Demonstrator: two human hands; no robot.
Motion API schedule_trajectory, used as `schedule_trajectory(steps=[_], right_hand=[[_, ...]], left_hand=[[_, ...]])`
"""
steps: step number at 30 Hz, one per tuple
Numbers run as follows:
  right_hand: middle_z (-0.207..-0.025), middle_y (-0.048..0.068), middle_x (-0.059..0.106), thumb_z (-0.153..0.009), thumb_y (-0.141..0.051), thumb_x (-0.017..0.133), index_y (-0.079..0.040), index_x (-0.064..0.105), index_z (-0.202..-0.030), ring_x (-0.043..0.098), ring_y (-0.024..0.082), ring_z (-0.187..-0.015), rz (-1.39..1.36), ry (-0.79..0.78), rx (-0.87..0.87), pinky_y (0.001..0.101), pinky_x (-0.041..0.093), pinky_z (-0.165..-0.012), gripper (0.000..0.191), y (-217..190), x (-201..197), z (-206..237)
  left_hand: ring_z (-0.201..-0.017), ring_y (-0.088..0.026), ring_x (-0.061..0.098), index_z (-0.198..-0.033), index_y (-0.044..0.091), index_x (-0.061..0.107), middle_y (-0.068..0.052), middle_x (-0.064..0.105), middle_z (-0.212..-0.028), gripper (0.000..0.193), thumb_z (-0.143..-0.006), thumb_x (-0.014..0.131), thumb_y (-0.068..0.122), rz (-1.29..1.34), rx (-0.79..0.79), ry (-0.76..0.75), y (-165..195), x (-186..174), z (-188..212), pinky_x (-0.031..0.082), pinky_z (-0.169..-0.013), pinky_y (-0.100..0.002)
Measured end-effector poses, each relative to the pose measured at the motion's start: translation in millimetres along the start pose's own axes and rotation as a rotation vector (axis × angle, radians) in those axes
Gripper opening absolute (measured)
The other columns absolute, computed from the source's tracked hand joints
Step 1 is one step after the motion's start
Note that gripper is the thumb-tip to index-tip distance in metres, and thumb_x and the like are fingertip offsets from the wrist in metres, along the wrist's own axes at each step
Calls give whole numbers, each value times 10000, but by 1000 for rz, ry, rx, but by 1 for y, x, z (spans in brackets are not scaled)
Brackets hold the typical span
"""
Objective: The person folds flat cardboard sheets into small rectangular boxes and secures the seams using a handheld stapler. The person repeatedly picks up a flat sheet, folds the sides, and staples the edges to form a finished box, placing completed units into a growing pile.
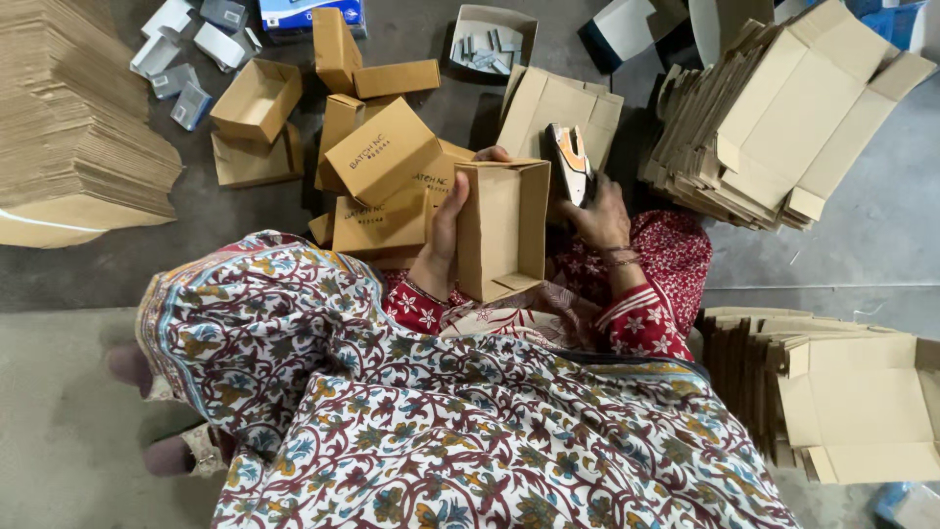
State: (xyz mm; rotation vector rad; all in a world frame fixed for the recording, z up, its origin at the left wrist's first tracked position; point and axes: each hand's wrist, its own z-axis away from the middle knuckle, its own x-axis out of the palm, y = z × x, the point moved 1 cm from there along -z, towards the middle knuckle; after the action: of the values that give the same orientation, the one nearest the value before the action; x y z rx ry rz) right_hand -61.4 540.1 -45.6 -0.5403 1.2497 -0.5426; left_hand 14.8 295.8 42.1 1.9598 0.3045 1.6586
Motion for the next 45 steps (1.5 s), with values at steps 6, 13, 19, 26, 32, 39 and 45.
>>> schedule_trajectory(steps=[6, 13, 19, 26, 32, 39, 45], right_hand=[[-1125, 166, 654, -908, -396, 762, -29, 376, -1449, 689, 241, -891, -1665, -664, 74, 336, 594, -648, 759, -9, -33, 90], [-1477, 182, 526, -760, -304, 836, -91, 273, -1578, 619, 326, -1152, -1612, -727, 12, 438, 590, -814, 1016, -6, -45, 171], [-1434, 253, 554, -778, -360, 826, 52, 322, -1586, 618, 329, -1207, -1418, -748, 83, 415, 528, -972, 1037, 10, -43, 175], [-1333, 269, 615, -787, -327, 751, 97, 404, -1550, 652, 324, -1070, -1351, -751, 89, 407, 545, -901, 939, 8, -46, 174], [-1348, 164, 597, -746, -315, 720, 38, 374, -1517, 638, 244, -1145, -1202, -684, 44, 366, 531, -969, 916, 2, -39, 178], [-877, 109, 633, -968, -145, 721, 65, 509, -1301, 615, 204, -676, -1216, -643, -17, 340, 539, -637, 447, 0, -5, 203], [-906, 94, 613, -905, -92, 694, 41, 560, -1350, 506, 153, -609, -1023, -642, 151, 287, 423, -525, 483, -23, -10, 201]], left_hand=[[-1203, -183, 560, -1321, 70, 543, -81, 530, -1315, 716, -903, 756, 611, -349, 132, -79, 26, -5, 1, 488, -1076, -336], [-1383, -248, 460, -1259, 79, 608, -110, 533, -1400, 711, -831, 791, 618, -586, 110, -211, 30, -1, -8, 358, -1191, -373], [-1471, -309, 423, -1236, 121, 639, -104, 596, -1351, 713, -801, 792, 665, -814, 79, -329, 22, -1, -8, 337, -1250, -436], [-1512, -334, 466, -1234, 163, 650, -78, 615, -1377, 753, -760, 764, 737, -1027, 69, -392, 21, -2, -9, 399, -1246, -498], [-1456, -352, 515, -1251, 169, 643, -145, 519, -1493, 731, -786, 776, 717, -1019, 49, -409, 24, 8, -5, 427, -1204, -497], [-1515, -347, 442, -1265, 176, 628, -64, 629, -1331, 693, -814, 788, 678, -1020, 46, -559, 22, 8, -6, 381, -1261, -490], [-1505, -345, 471, -1218, 183, 619, -79, 624, -1333, 701, -773, 784, 698, -1042, -16, -540, 17, 4, -7, 392, -1268, -502]])
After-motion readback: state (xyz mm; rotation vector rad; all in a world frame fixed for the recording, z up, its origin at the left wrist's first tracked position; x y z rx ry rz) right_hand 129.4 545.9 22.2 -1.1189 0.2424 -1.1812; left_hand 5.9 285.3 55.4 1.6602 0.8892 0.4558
